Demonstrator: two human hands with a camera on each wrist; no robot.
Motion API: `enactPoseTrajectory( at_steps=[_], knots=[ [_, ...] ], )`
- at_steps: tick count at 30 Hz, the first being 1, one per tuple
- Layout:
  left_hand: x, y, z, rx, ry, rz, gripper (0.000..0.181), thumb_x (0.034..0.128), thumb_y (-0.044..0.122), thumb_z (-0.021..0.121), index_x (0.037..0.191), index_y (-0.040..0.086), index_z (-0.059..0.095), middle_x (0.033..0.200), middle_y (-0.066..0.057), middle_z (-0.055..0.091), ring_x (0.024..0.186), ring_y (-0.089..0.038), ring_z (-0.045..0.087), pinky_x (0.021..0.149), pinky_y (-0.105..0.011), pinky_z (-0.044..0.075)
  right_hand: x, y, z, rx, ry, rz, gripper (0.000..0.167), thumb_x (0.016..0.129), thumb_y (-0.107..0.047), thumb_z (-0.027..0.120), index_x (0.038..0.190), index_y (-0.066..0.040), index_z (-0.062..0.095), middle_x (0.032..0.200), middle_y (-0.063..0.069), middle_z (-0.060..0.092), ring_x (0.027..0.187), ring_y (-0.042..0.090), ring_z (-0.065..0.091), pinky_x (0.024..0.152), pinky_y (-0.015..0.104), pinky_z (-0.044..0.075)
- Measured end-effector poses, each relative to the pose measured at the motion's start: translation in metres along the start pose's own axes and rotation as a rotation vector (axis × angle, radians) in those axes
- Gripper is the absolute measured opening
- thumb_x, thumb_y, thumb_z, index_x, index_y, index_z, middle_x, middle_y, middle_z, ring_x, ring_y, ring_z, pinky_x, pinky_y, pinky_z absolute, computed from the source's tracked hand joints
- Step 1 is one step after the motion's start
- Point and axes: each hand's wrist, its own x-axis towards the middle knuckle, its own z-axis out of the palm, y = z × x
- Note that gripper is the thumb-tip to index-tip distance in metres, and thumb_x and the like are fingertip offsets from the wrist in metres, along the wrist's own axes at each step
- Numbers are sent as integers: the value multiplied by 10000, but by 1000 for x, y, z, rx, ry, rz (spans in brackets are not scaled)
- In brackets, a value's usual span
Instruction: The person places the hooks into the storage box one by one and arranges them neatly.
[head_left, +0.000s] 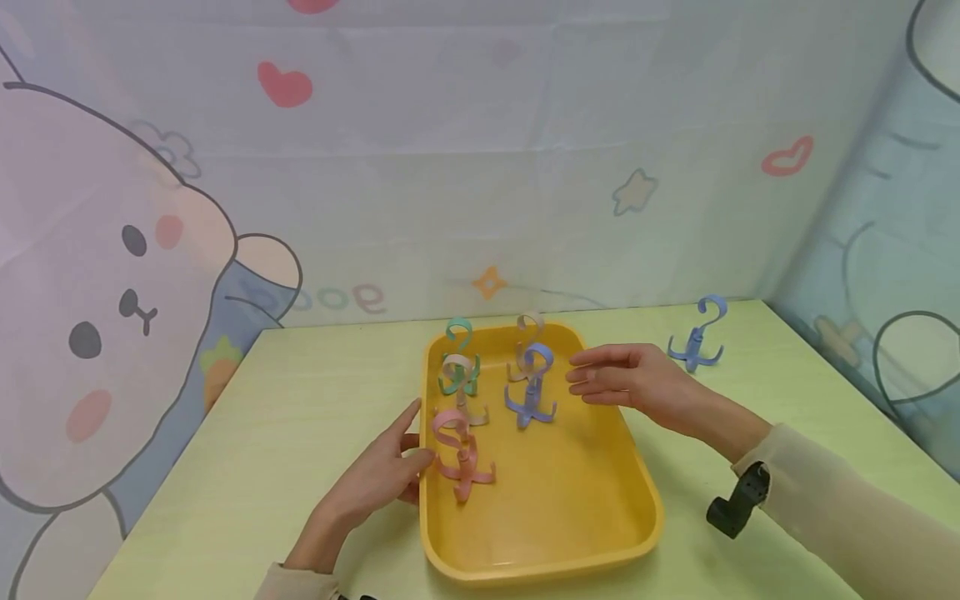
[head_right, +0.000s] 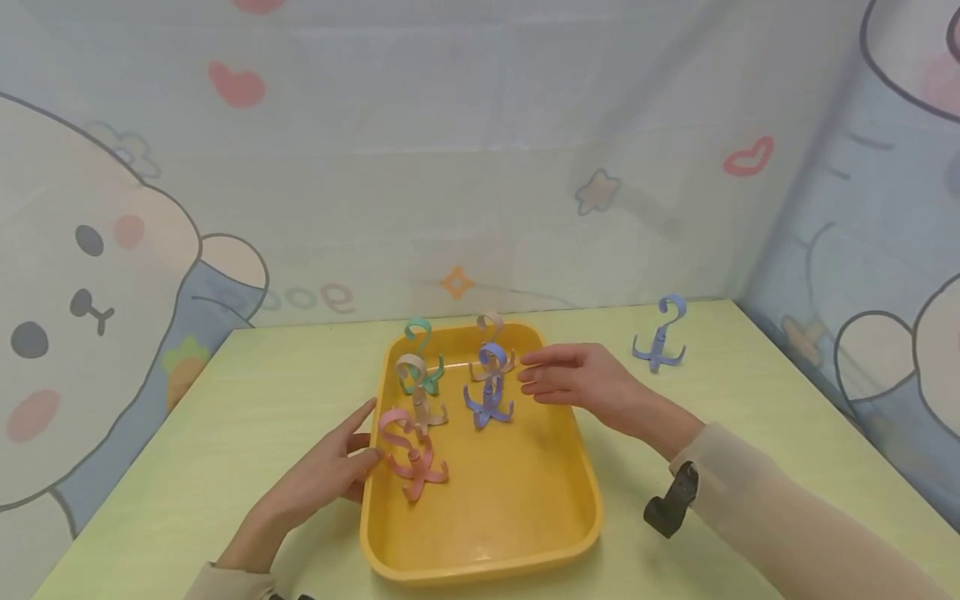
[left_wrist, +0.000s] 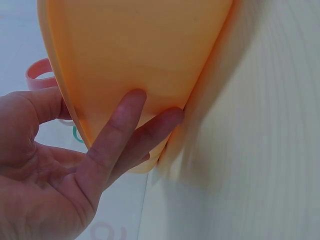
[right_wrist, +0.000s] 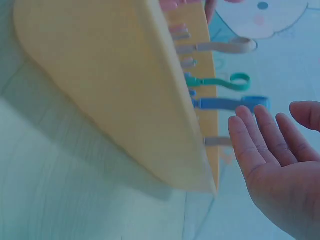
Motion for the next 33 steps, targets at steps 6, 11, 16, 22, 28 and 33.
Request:
enactPoseTrajectory(
  at_steps=[6, 11, 16, 22, 28, 33],
  knots=[
    [0, -1, 0, 7, -10, 10, 882, 986, 115, 556, 1712, 91, 57, 1512, -350, 496, 806, -310, 785, 708, -437, 670, -10, 8, -31, 50, 98, -19, 388, 1038, -129, 656, 1398, 12, 619, 1211, 32, 780, 1131, 179, 760, 1008, 360, 603],
    [-1, -1, 0, 8, -7, 7, 889, 980, 114, 562, 1714, 103, 61, 1496, -330, 525, 810, -308, 788, 715, -434, 671, -17, 15, -50, 88, 171, -32, 202, 1035, -112, 656, 1211, -174, 734, 1158, -20, 791, 1093, 154, 767, 973, 329, 619],
    [0, 0, 0, 5, -10, 7, 886, 984, 117, 562, 1713, 98, 60, 1489, -323, 532, 802, -314, 788, 708, -430, 671, -20, 23, -64, 134, 212, -47, 205, 1037, -94, 650, 1138, -233, 762, 1126, -64, 792, 1075, 114, 764, 941, 304, 627],
    [0, -2, -1, 0, -34, 17, 882, 997, 117, 545, 1711, 89, 28, 1510, -335, 506, 793, -324, 789, 704, -430, 670, -22, 32, -77, 145, 264, -33, 216, 1036, -92, 652, 1133, -265, 740, 1102, -102, 785, 1056, 76, 760, 931, 273, 625],
    [0, -2, -1, -1, -35, 19, 885, 998, 117, 544, 1711, 91, 21, 1509, -334, 506, 789, -315, 787, 699, -427, 670, -23, 41, -89, 121, 341, -26, 202, 1031, -97, 662, 1161, -241, 715, 1066, -144, 780, 1016, 38, 757, 902, 236, 625],
    [0, -2, -1, -1, -31, 18, 884, 1000, 122, 548, 1711, 86, 24, 1511, -340, 499, 782, -311, 784, 703, -428, 670, -24, 48, -99, 129, 411, -23, 185, 1026, -103, 671, 1098, -268, 714, 1009, -174, 780, 942, -1, 754, 856, 206, 626]
  ],
)
